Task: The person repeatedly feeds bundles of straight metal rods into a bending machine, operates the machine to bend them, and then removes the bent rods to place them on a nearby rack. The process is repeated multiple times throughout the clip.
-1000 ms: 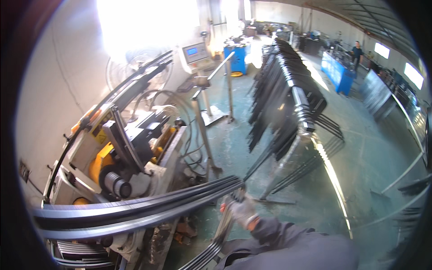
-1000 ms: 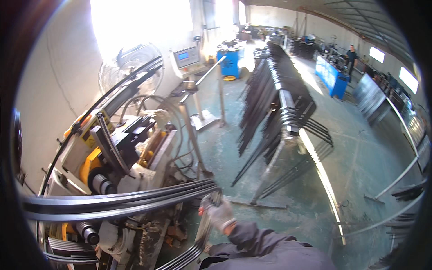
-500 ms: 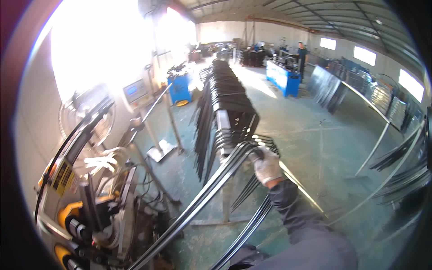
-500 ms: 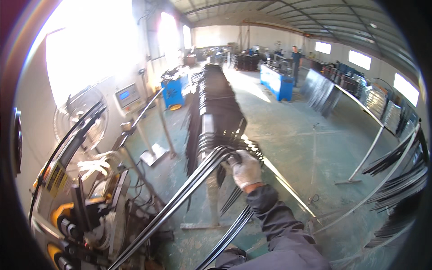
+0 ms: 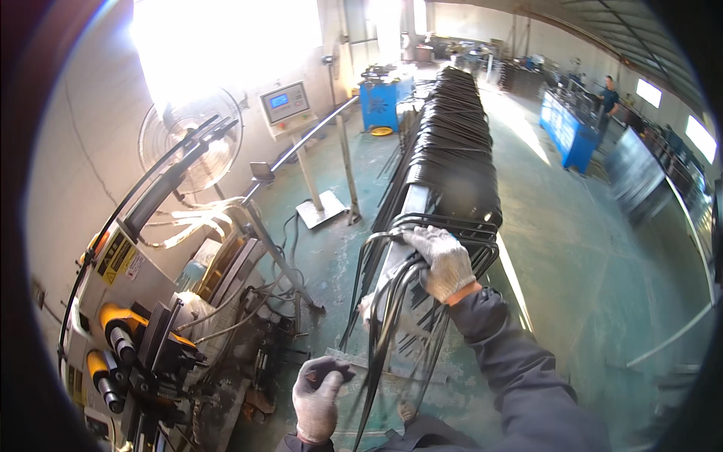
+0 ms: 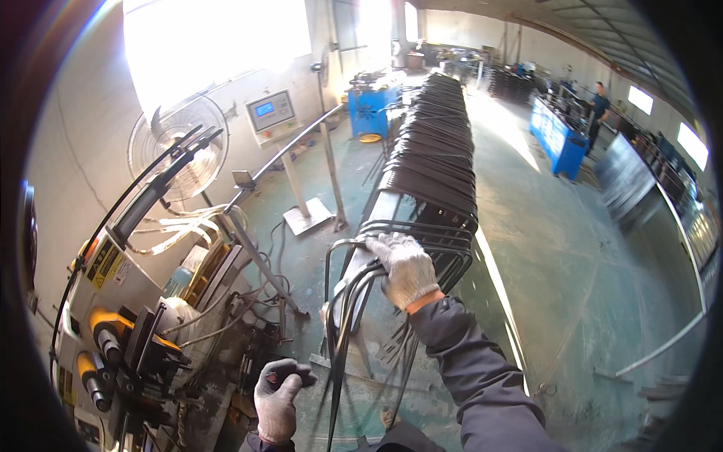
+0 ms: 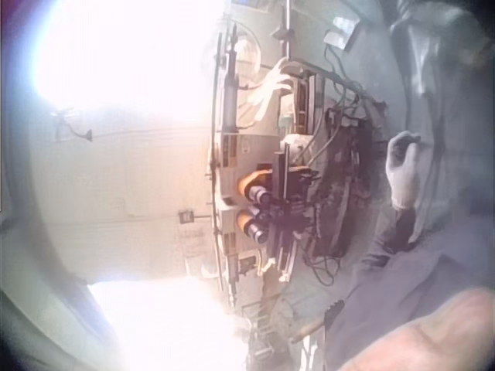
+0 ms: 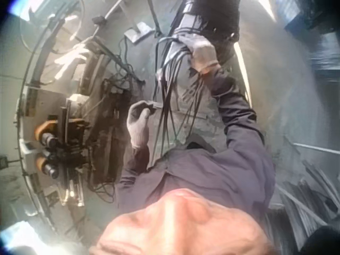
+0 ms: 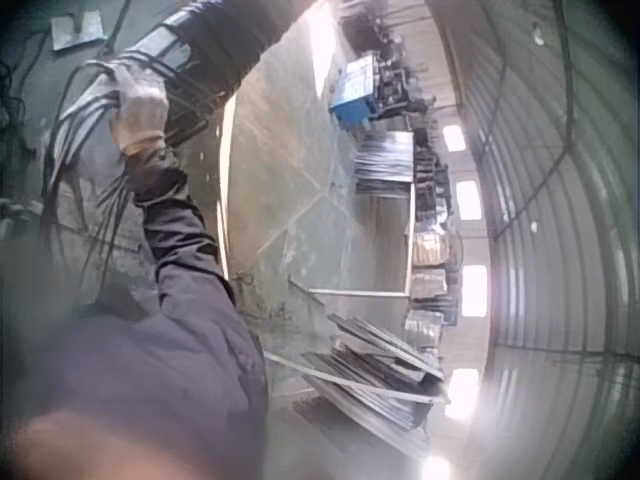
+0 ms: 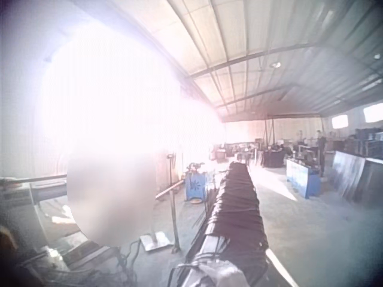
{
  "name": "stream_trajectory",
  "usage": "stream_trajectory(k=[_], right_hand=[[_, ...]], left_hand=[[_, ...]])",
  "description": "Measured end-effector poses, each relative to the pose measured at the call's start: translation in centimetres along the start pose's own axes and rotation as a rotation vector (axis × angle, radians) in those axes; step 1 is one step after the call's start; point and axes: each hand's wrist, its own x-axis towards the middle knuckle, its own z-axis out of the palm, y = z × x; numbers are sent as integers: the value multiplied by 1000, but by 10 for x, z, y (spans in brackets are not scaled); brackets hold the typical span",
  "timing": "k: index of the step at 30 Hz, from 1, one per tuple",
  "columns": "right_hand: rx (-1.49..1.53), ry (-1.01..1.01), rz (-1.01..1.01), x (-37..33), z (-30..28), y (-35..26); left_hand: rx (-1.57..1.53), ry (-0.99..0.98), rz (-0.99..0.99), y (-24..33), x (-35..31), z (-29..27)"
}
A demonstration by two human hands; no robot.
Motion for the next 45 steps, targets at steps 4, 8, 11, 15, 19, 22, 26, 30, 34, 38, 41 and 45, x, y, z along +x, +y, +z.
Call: stream_trajectory(k=[4, 8, 11, 15, 19, 22, 26, 30, 34, 38, 41, 45], right_hand=[[11, -58, -12, 11, -6, 14], [-52, -45, -33, 8, -8, 16], [-65, -83, -5, 7, -8, 17], [-110, -96, 12, 10, -4, 17], [7, -16, -209, 6, 1, 16], [236, -11, -391, 4, 9, 13], [247, -9, -390, 8, 10, 8], [283, -46, -347, 22, -1, 0], [221, -175, -238, 22, -17, -20], [121, -177, -118, 25, -12, -38], [80, -117, -54, 30, -4, -30], [18, -104, -2, 32, -4, -16]], left_hand=[[528, 24, 540, 28, 21, 69], [869, 88, 723, 1, 21, 110], [918, 188, 780, -19, 30, 114], [962, 299, 828, -28, 47, 114], [943, 284, 824, -22, 61, 115], [840, 191, 742, -7, 67, 108], [829, 73, 691, 21, 71, 103], [806, 51, 726, 45, 73, 104], [670, 82, 712, 57, 74, 94], [571, -7, 761, 52, 85, 83], [590, -35, 665, 49, 109, 79], [655, -128, 702, 57, 121, 79]])
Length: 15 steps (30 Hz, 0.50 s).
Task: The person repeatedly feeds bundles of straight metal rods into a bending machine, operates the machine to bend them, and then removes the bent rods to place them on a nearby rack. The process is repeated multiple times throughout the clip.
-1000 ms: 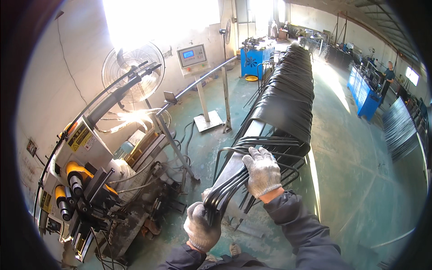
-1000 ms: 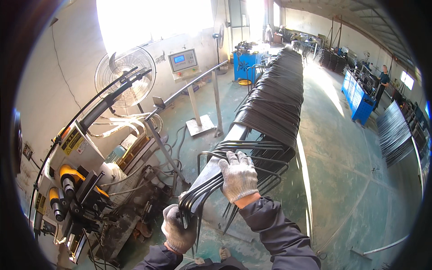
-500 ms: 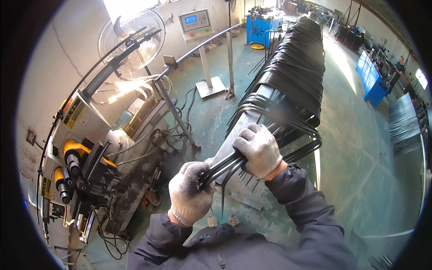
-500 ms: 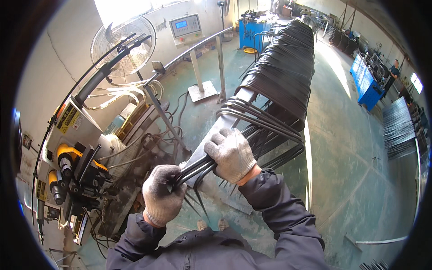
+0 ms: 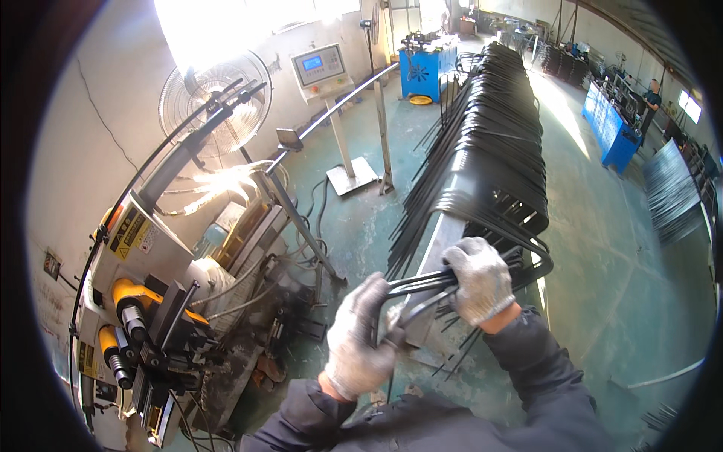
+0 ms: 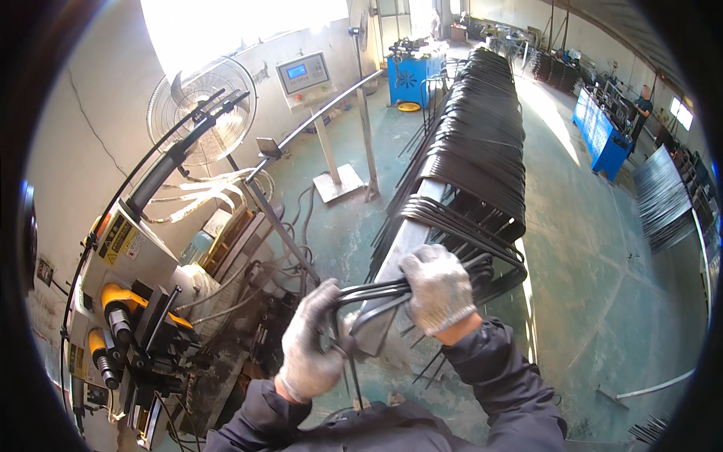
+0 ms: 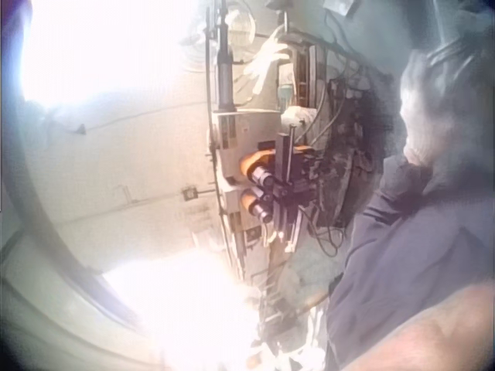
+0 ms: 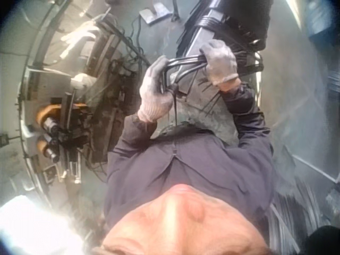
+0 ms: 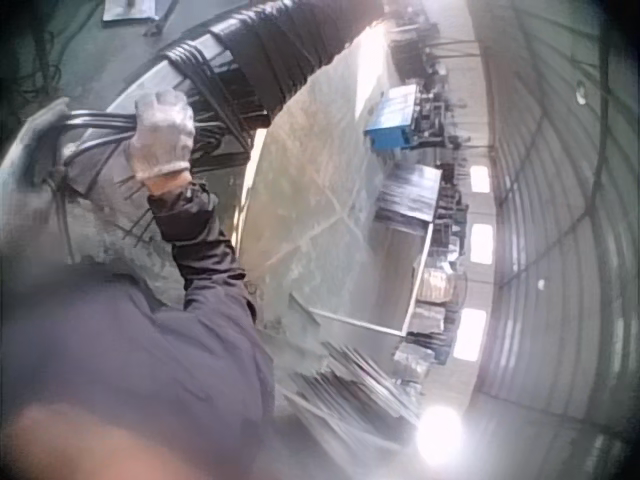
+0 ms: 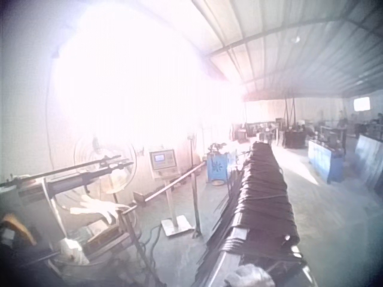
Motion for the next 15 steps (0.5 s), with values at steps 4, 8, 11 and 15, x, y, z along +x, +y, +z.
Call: stream_trajectory(k=[4, 8, 11, 15], right_hand=[[-38, -38, 31, 4, 0, -10], [0, -57, 3, 6, 3, -19], [-145, -33, 54, 11, 6, 9], [-410, 134, 204, 19, 7, 71]], left_hand=[[269, -27, 262, 5, 14, 6], [241, -32, 177, -16, 40, 5], [143, 16, 39, -28, 61, 7], [15, 10, -61, -17, 72, 19]])
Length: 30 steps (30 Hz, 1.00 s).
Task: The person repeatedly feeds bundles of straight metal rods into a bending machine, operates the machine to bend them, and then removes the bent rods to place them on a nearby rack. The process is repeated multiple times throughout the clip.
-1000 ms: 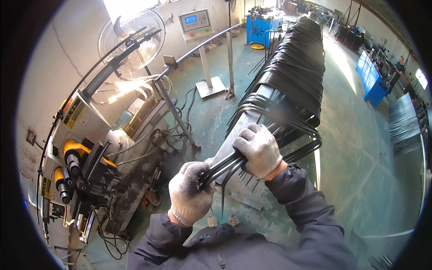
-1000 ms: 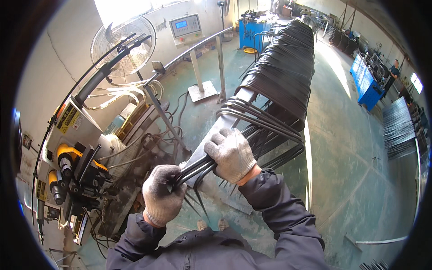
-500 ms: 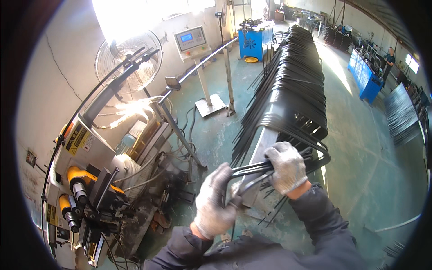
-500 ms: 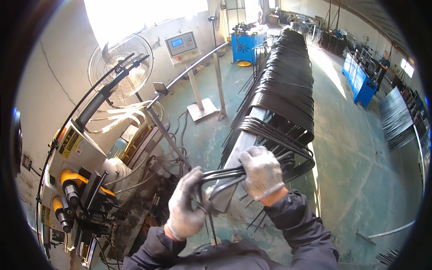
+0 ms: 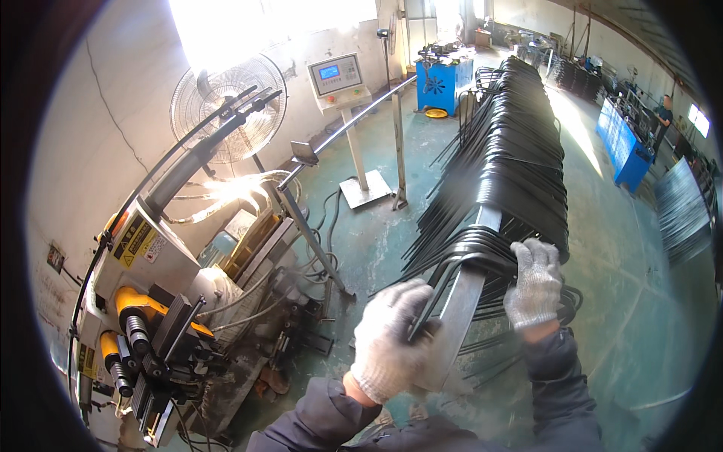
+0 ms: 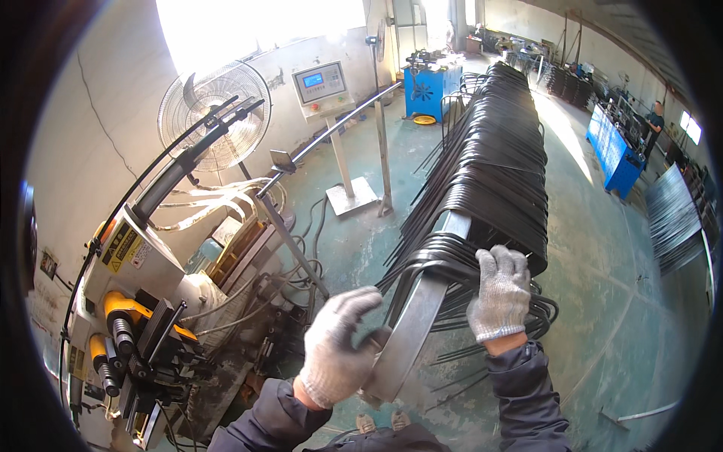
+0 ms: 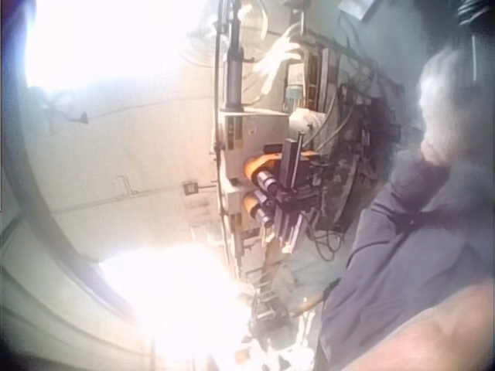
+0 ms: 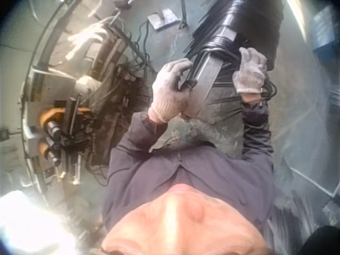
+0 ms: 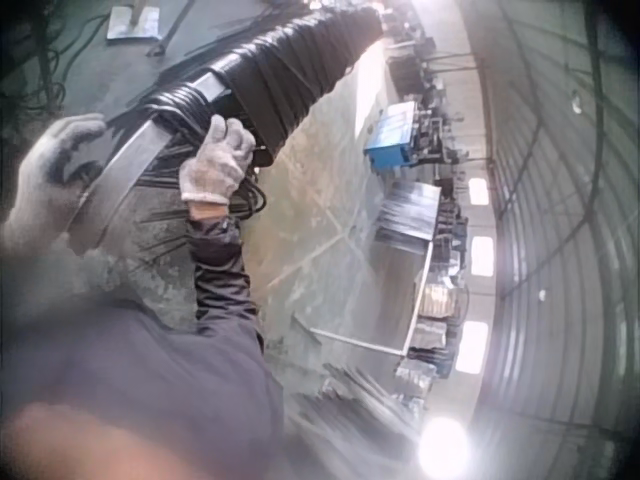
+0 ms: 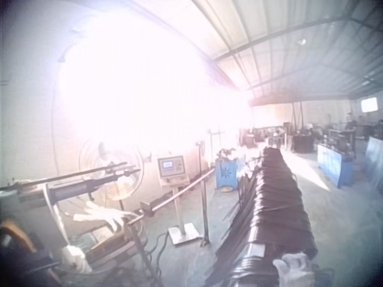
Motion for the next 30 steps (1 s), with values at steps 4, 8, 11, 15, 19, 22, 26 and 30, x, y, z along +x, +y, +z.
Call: stream_trajectory(k=[4, 8, 11, 15, 19, 22, 26, 30], right_hand=[[-109, -154, -190, 17, 38, 19], [-319, -317, 8, 57, 91, 47], [-244, -345, -45, 64, 112, 66], [-180, -333, 1, 67, 125, 79], [-171, -262, 77, 67, 144, 87], [-106, -132, 52, 60, 157, 96], [-107, -72, -49, 55, 153, 105], [-3, 214, -135, 8, 135, 68]], left_hand=[[187, -477, -16, 24, -6, 27], [211, -505, -51, 22, -1, 33], [214, -470, 20, 20, 3, 36], [211, -497, -28, 19, 7, 39], [186, -343, 16, 21, -7, 37], [192, -218, 19, 20, -47, 16], [240, -23, -128, 17, -158, -49], [572, 339, -372, 3, -307, -147]])
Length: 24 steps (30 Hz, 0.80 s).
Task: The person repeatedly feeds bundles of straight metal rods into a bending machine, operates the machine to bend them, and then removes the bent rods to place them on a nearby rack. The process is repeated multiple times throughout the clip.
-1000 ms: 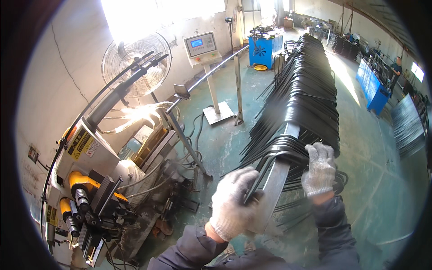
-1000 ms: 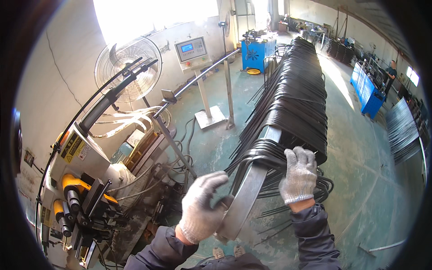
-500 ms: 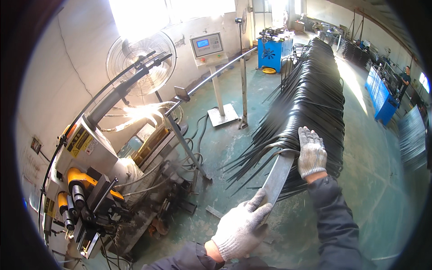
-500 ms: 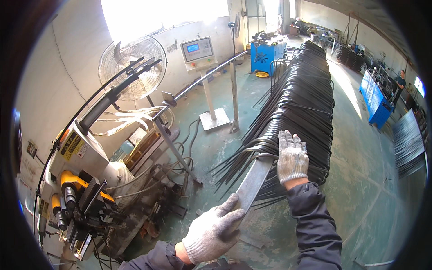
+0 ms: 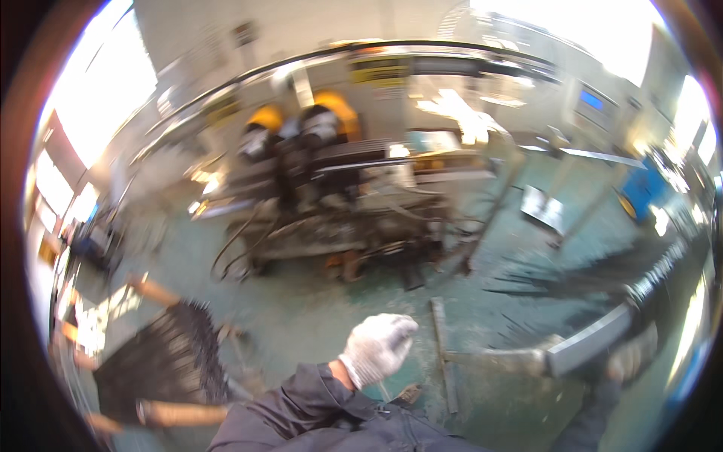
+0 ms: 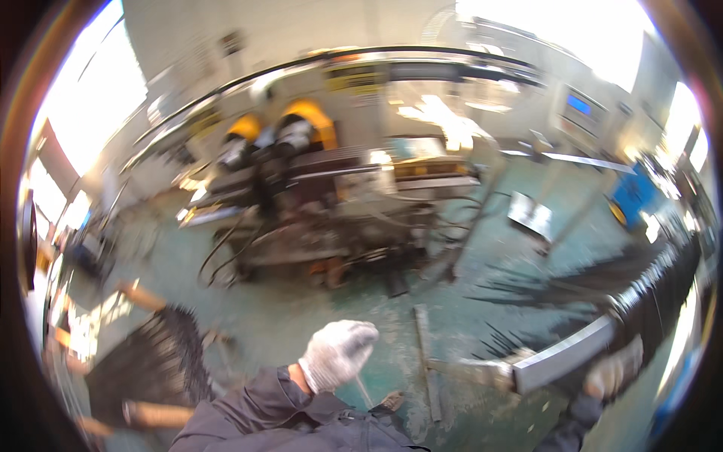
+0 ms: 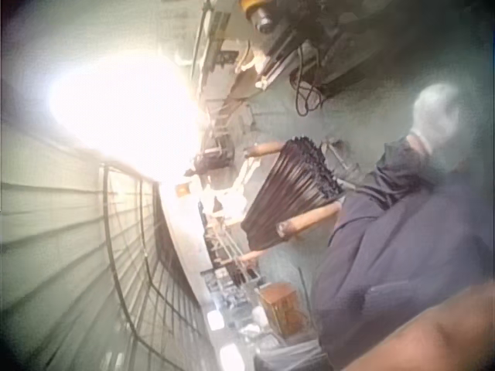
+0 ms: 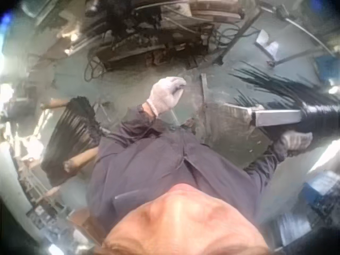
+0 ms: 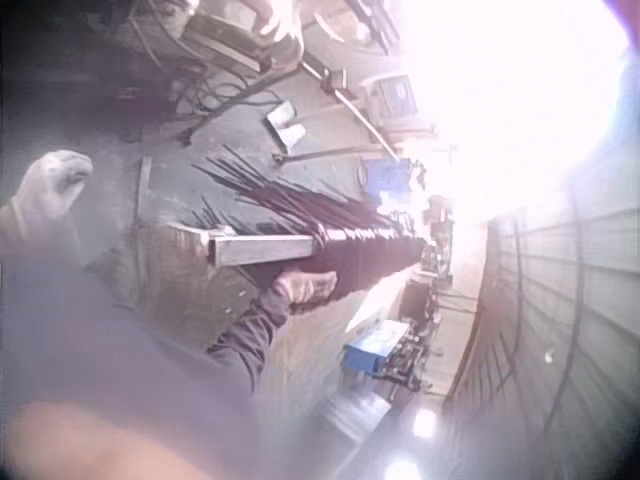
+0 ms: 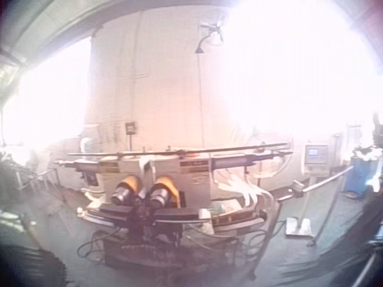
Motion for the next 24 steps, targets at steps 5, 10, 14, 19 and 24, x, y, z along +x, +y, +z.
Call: stream_trajectory(k=[5, 10, 14, 19, 24], right_hand=[[406, -247, 120, -243, -45, -176], [500, -1018, 225, -477, -101, -332], [569, -1116, -189, -491, -114, -472], [1059, -1079, -395, -426, -197, -703], [1151, -1265, -842, -430, -367, -910]], left_hand=[[250, 347, -479, -97, -169, -170], [542, 611, -729, -148, -327, -335], [832, 851, -824, -165, -466, -450], [1048, 855, -1266, -169, -598, -511], [1341, 359, -1390, -199, -622, -477]])
